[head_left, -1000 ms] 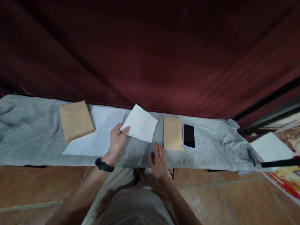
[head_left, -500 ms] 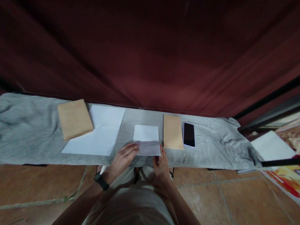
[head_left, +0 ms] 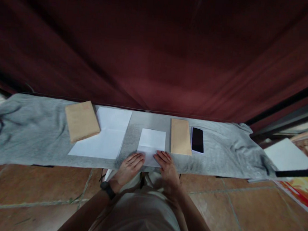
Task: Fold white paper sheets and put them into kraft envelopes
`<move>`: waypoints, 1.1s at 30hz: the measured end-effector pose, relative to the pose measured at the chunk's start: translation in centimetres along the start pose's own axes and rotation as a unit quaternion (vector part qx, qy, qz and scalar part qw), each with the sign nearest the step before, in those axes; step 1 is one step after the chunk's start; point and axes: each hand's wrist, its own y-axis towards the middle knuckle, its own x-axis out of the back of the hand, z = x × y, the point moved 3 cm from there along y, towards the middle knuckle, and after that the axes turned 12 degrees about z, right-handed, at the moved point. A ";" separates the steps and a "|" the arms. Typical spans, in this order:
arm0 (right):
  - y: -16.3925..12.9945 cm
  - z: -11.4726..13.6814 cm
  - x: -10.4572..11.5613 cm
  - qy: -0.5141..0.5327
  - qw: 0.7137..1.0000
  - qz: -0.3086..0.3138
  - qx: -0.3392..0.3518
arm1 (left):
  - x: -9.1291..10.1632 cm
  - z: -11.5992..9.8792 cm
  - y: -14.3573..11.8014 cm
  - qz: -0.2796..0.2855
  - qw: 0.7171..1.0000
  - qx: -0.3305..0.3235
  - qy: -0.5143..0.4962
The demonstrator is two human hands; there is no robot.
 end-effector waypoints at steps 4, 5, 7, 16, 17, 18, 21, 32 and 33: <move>-0.3 -0.4 0.7 0.005 0.999 0.037 0.019 | 0.0 -0.6 -1.2 0.011 0.999 -0.006 -0.038; -0.4 -0.4 0.9 0.007 0.999 0.038 0.022 | 0.2 -0.7 -1.2 0.011 0.999 0.003 -0.052; -0.6 -0.4 1.2 0.013 0.999 0.038 0.026 | 0.6 -0.7 -0.9 0.018 0.997 0.020 -0.077; -0.4 -1.2 1.6 0.079 0.996 -0.011 0.033 | 0.2 1.9 0.7 0.022 0.974 0.031 -0.223; -0.3 -1.3 1.7 0.095 0.995 -0.023 0.030 | 0.0 2.3 0.4 0.004 0.967 0.046 -0.250; -0.2 -1.4 1.8 0.110 0.993 -0.034 0.026 | -0.2 2.6 0.2 -0.013 0.958 0.067 -0.278; 0.2 -1.4 1.8 0.122 0.990 -0.068 -0.013 | -0.4 3.2 -0.2 -0.060 0.924 0.163 -0.342; 2.2 0.1 1.1 0.080 0.976 -0.098 -0.176 | 0.1 4.5 0.7 -0.092 0.842 0.363 -0.389; 2.5 0.2 1.2 0.073 0.974 -0.096 -0.191 | 0.1 4.7 1.0 -0.086 0.844 0.368 -0.380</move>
